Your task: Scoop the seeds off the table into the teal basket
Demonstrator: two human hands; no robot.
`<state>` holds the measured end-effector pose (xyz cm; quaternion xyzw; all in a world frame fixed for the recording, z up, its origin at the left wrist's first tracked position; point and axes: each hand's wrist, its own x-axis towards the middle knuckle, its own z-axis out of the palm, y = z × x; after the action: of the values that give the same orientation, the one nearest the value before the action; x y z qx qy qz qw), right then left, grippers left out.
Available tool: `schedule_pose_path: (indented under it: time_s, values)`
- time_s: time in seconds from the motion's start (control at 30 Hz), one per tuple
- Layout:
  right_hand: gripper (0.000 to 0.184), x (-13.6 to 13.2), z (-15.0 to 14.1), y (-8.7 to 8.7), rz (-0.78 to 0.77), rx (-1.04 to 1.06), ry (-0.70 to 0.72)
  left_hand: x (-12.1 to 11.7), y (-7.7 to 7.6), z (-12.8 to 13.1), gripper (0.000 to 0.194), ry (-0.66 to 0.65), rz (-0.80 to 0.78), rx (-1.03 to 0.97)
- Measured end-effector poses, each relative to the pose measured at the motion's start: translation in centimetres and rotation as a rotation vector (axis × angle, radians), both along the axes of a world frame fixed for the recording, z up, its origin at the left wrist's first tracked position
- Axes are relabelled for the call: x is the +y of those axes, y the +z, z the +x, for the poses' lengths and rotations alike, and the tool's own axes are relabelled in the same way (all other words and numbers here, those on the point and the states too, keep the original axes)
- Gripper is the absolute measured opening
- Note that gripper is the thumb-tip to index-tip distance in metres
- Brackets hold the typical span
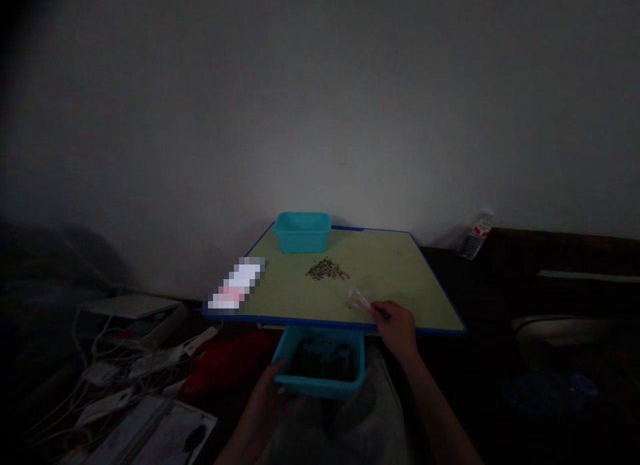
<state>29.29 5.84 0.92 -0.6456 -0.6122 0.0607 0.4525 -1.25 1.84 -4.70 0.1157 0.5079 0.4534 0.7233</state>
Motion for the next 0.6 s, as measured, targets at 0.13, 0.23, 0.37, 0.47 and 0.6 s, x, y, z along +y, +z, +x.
schedule_pose_path:
  time_s: [0.13, 0.23, 0.37, 0.47, 0.6]
  values:
    - [0.020, -0.6, -2.4, 0.7, -0.007, 0.003, 0.115, 0.2, -0.4, -0.3, 0.056, -0.025, 0.013, -0.005]
    - [0.019, -1.1, -3.8, 1.2, -0.020, 0.011, 0.166, 0.3, -1.1, -0.5, 0.061, -0.053, 0.019, -0.043]
    - [0.018, -1.6, -4.6, 1.4, -0.047, 0.047, 0.196, 0.4, -1.6, -0.5, 0.061, -0.042, 0.038, -0.047]
    - [0.018, -1.3, -4.1, 1.0, -0.049, 0.070, 0.197, 0.5, -1.5, -0.3, 0.058, -0.018, 0.047, -0.015]
    - [0.021, 1.2, -2.0, 0.7, 0.006, 0.072, 0.119, 0.6, -0.9, -0.3, 0.052, 0.023, 0.022, -0.017]
